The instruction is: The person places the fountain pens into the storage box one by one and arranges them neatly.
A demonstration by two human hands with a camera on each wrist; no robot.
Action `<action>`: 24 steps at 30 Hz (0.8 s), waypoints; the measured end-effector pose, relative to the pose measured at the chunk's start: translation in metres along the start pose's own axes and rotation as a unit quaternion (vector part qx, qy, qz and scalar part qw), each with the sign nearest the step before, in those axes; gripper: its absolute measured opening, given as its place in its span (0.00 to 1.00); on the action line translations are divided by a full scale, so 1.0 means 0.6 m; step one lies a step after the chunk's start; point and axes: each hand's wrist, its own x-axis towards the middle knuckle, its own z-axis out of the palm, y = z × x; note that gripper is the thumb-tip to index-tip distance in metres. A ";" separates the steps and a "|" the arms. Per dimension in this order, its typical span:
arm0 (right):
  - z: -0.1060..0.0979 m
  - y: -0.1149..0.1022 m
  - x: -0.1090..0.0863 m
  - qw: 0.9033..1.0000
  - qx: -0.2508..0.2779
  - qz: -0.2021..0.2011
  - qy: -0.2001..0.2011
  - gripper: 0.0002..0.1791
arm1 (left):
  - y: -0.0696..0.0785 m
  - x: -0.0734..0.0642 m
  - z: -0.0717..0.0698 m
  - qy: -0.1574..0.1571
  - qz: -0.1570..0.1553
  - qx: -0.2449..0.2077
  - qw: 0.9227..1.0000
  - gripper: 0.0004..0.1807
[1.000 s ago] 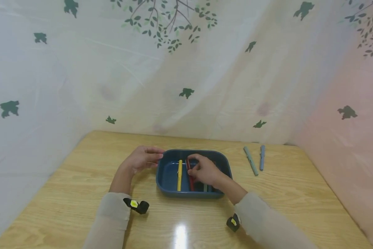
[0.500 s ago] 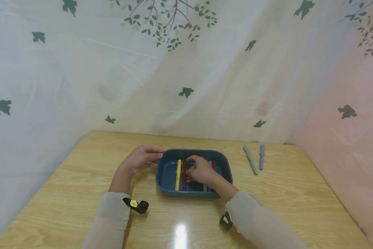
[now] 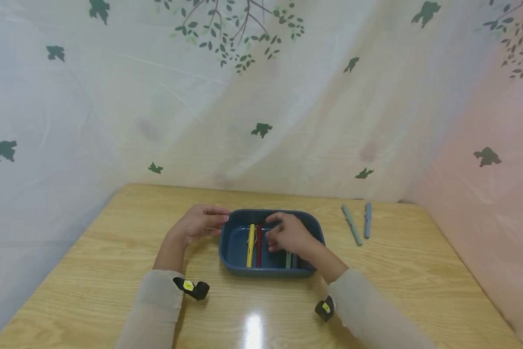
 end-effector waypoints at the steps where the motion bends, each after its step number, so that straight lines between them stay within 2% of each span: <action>1: -0.009 -0.003 -0.003 1.000 0.002 -0.002 0.001 0.24 | 0.000 0.000 0.001 0.000 0.001 0.000 1.000 0.18; 6: -0.065 -0.017 -0.020 1.000 -0.008 -0.026 0.008 0.24 | 0.001 0.000 0.002 -0.002 0.001 -0.001 1.000 0.18; 13: -0.150 -0.010 -0.039 0.998 -0.029 -0.041 0.030 0.23 | 0.002 -0.003 0.003 -0.002 0.002 0.001 1.000 0.18; 18: -0.208 0.011 -0.052 0.996 -0.049 -0.045 0.058 0.23 | 0.002 -0.002 0.003 -0.004 0.005 -0.004 1.000 0.17; 24: -0.274 0.060 -0.057 0.992 -0.071 -0.041 0.097 0.24 | 0.003 -0.004 0.003 -0.004 0.006 -0.007 1.000 0.18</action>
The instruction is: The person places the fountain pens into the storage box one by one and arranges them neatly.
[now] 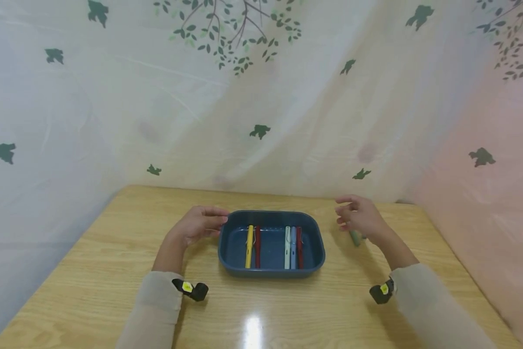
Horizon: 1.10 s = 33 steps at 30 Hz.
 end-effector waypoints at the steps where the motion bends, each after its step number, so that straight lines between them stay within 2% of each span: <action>1: -0.008 0.011 0.001 1.000 -0.007 0.005 0.009 0.24 | 0.000 -0.001 0.000 0.001 -0.001 -0.001 1.000 0.18; 9: -0.058 0.076 0.007 0.993 -0.077 0.052 0.069 0.27 | -0.001 -0.001 -0.001 0.000 -0.006 -0.003 1.000 0.18; 19: -0.086 0.122 0.026 0.984 -0.107 0.114 0.088 0.28 | 0.000 0.002 -0.001 0.002 -0.007 -0.015 1.000 0.17; 23: -0.092 0.129 0.030 0.981 -0.114 0.134 0.085 0.33 | 0.000 0.001 -0.003 0.004 -0.008 -0.013 1.000 0.17; 29: -0.091 0.124 0.034 0.972 -0.123 0.173 0.101 0.46 | 0.000 0.002 -0.004 0.004 -0.007 -0.005 1.000 0.17; 33: -0.086 0.121 0.037 0.966 -0.138 0.185 0.118 0.47 | -0.002 0.002 -0.005 0.001 -0.008 -0.009 1.000 0.17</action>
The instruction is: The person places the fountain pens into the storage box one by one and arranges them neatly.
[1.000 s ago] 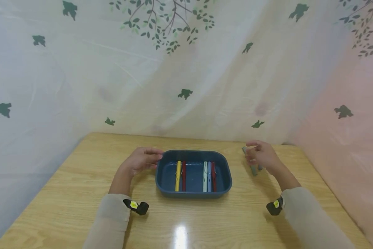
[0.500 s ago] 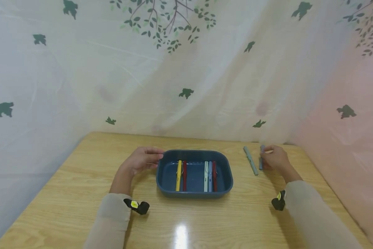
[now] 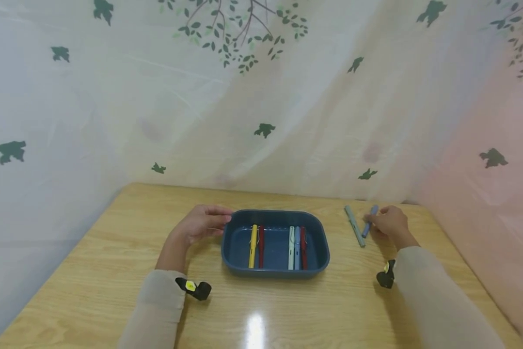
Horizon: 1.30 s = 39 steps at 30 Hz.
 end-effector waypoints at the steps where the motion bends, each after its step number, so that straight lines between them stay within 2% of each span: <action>1: 0.001 0.000 0.000 1.000 -0.006 0.002 0.008 0.46 | 0.000 0.000 0.001 -0.001 -0.001 0.000 1.000 0.18; 6: 0.004 -0.001 0.004 0.999 -0.011 0.023 0.038 0.40 | -0.001 0.002 0.002 0.001 -0.004 0.002 1.000 0.17; 9: 0.002 -0.002 0.007 0.999 -0.019 0.023 0.039 0.38 | -0.001 0.002 0.003 0.002 -0.005 0.002 1.000 0.18; 12: -0.002 0.001 0.008 0.999 -0.025 0.008 0.031 0.38 | 0.000 0.001 0.003 0.002 -0.003 0.002 1.000 0.18; 18: -0.014 0.007 0.007 1.000 0.002 -0.020 0.015 0.37 | -0.001 0.001 0.003 0.000 -0.001 0.001 1.000 0.18; 22: -0.024 0.000 0.003 0.997 0.037 -0.066 -0.014 0.35 | -0.001 0.000 0.002 -0.003 0.001 0.002 1.000 0.18; 26: -0.028 -0.034 -0.019 0.989 0.080 -0.113 -0.055 0.34 | 0.000 0.000 0.002 -0.002 0.001 0.005 1.000 0.18; 29: -0.023 -0.068 -0.042 0.983 0.100 -0.133 -0.075 0.34 | 0.001 0.000 0.002 -0.002 0.002 0.005 1.000 0.18; 39: 0.023 -0.163 -0.119 0.968 0.150 -0.164 -0.114 0.30 | 0.000 -0.004 0.005 -0.004 0.002 0.002 1.000 0.18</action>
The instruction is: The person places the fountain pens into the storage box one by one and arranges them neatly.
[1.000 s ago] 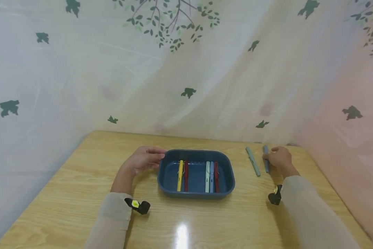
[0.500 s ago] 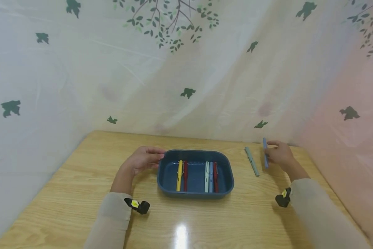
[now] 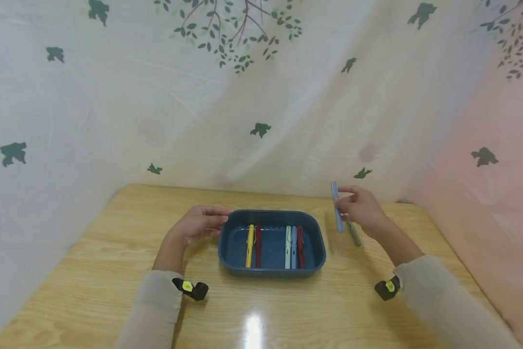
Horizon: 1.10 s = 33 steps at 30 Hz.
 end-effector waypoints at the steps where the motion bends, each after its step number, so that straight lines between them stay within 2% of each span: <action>1: 0.010 -0.007 -0.003 1.000 0.004 -0.001 -0.004 0.30 | -0.001 0.000 -0.001 0.000 0.000 -0.001 1.000 0.18; 5: 0.053 -0.030 -0.012 0.999 0.027 -0.013 -0.026 0.31 | -0.002 0.000 -0.002 0.001 -0.001 -0.003 1.000 0.19; 9: 0.095 -0.043 -0.018 0.999 0.025 -0.028 -0.038 0.34 | -0.003 0.001 -0.003 0.001 -0.002 -0.003 1.000 0.18; 17: 0.164 -0.040 -0.017 0.997 -0.005 -0.056 -0.051 0.37 | -0.004 0.004 -0.007 -0.002 -0.004 -0.003 1.000 0.18; 22: 0.191 -0.030 -0.012 0.996 -0.023 -0.068 -0.051 0.36 | -0.006 0.007 -0.008 -0.001 -0.006 -0.002 1.000 0.18; 33: 0.222 -0.017 -0.011 0.999 0.000 -0.020 -0.050 0.36 | -0.003 0.010 -0.008 -0.003 -0.005 -0.003 1.000 0.18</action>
